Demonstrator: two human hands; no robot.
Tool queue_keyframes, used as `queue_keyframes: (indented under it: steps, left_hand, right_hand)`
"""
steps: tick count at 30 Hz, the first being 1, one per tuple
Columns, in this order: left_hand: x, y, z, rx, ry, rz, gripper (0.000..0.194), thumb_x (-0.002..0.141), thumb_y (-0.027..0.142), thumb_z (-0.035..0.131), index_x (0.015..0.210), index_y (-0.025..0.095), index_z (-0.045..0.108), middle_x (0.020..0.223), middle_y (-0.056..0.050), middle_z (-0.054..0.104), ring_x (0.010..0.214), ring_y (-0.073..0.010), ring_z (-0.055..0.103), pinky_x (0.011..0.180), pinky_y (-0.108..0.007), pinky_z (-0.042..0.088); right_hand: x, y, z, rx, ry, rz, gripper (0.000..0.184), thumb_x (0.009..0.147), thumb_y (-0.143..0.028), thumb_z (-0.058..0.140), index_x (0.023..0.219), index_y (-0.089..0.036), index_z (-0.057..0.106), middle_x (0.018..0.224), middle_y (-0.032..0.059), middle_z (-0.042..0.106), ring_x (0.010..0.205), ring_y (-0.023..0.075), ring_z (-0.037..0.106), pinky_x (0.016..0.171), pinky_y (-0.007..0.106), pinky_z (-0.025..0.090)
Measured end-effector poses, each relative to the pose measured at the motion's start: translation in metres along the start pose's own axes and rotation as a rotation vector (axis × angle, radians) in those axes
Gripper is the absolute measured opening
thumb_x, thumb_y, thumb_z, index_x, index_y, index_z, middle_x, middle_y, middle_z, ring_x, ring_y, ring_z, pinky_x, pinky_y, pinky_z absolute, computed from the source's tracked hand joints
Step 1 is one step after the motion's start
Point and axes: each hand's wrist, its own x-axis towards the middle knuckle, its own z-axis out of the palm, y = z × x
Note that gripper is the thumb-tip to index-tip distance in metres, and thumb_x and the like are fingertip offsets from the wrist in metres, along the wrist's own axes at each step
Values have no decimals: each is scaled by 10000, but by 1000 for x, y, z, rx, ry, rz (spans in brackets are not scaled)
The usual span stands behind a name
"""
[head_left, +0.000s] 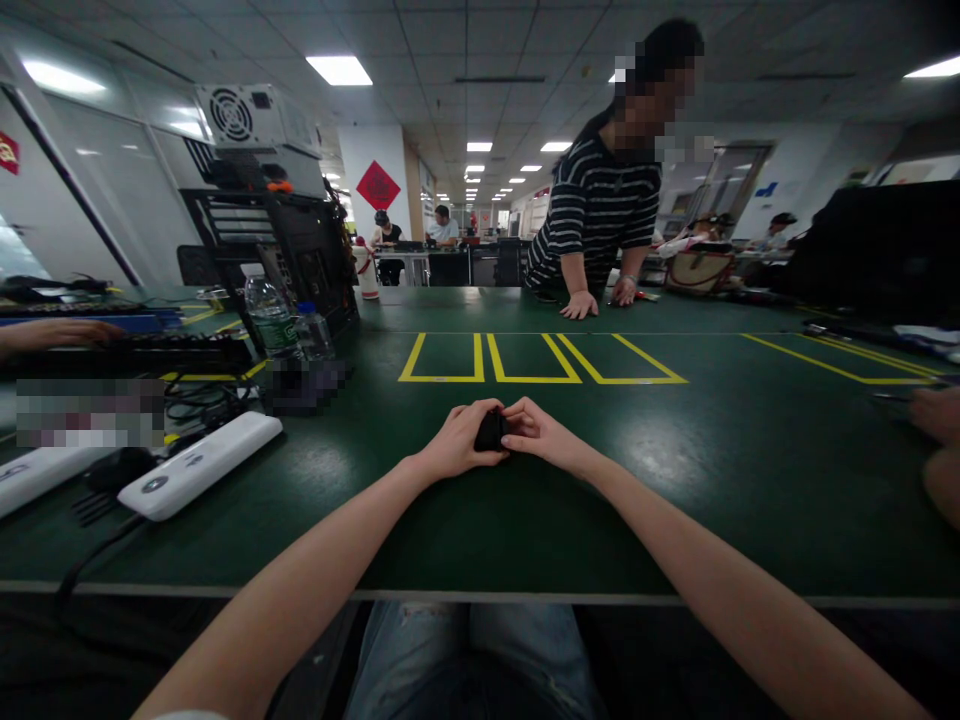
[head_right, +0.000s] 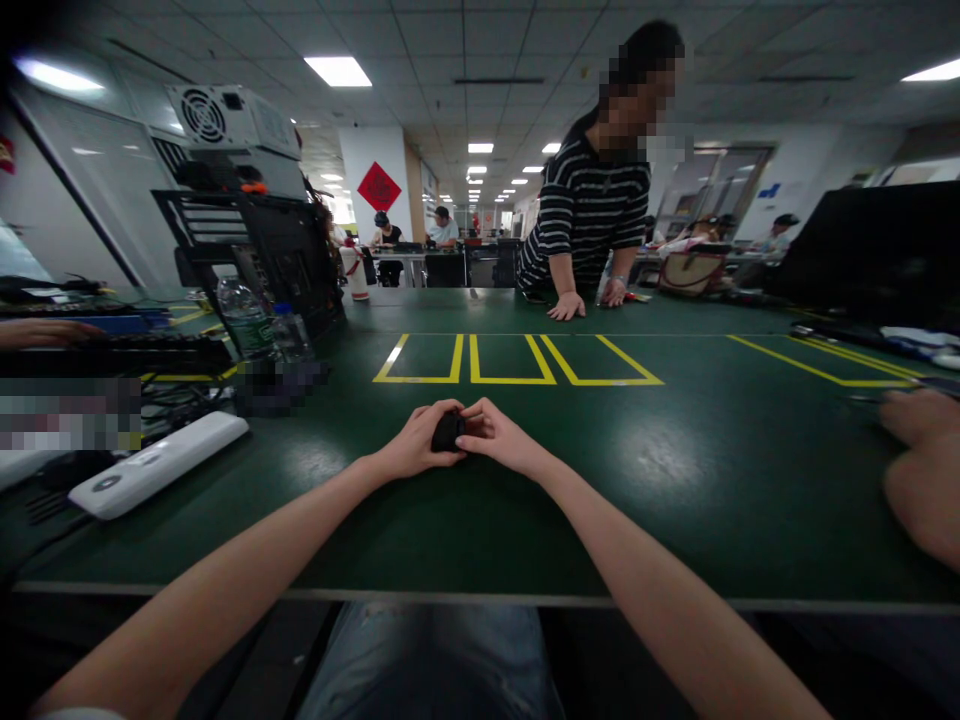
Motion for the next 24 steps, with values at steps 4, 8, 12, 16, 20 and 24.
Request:
queue_keyframes:
  steps: [4, 8, 12, 16, 20, 24]
  left_hand:
    - [0, 0, 0, -10, -1, 13, 605, 662, 366, 588, 1170, 235, 286, 1132, -49, 449, 1059, -207, 430, 949, -382, 251]
    - [0, 0, -1, -10, 0, 11, 600, 669, 375, 580, 1172, 235, 285, 1130, -49, 452, 1054, -208, 434, 943, -386, 257]
    - [0, 0, -1, -8, -7, 3, 593, 668, 380, 582, 1165, 233, 293, 1125, -53, 453, 1050, -208, 436, 943, -383, 259]
    - [0, 1, -1, -7, -9, -3, 590, 664, 367, 589, 1161, 239, 296, 1121, -47, 457, 1052, -211, 435, 943, -388, 254]
    - [0, 1, 0, -5, 3, 1, 600, 657, 351, 596, 1161, 229, 295, 1124, -53, 457, 1051, -216, 437, 934, -392, 262]
    - [0, 1, -1, -7, -3, 8, 605, 658, 368, 591, 1168, 234, 294, 1133, -52, 453, 1059, -217, 433, 939, -394, 258]
  right_hand:
    - [1, 0, 1, -39, 58, 25, 242, 715, -325, 559, 903, -216, 453, 935, 15, 547, 939, 177, 522, 845, 390, 396]
    - [2, -1, 3, -35, 69, 35, 271, 711, -314, 567, 938, -219, 453, 933, 13, 542, 933, 173, 522, 852, 384, 397]
    - [2, -2, 2, -5, 72, 74, 296, 708, -297, 570, 968, -201, 468, 1001, 36, 522, 994, 175, 490, 897, 377, 368]
    - [2, 0, -1, -24, 31, 61, 299, 690, -299, 590, 948, -199, 477, 1020, 38, 522, 988, 182, 495, 892, 402, 366]
    - [0, 1, -2, -11, -17, 29, 383, 640, -271, 646, 958, -215, 440, 1000, 26, 529, 960, 178, 512, 864, 401, 384]
    - [0, 0, 0, -27, 33, 29, 259, 713, -331, 564, 914, -214, 451, 959, 20, 539, 956, 177, 511, 858, 396, 382]
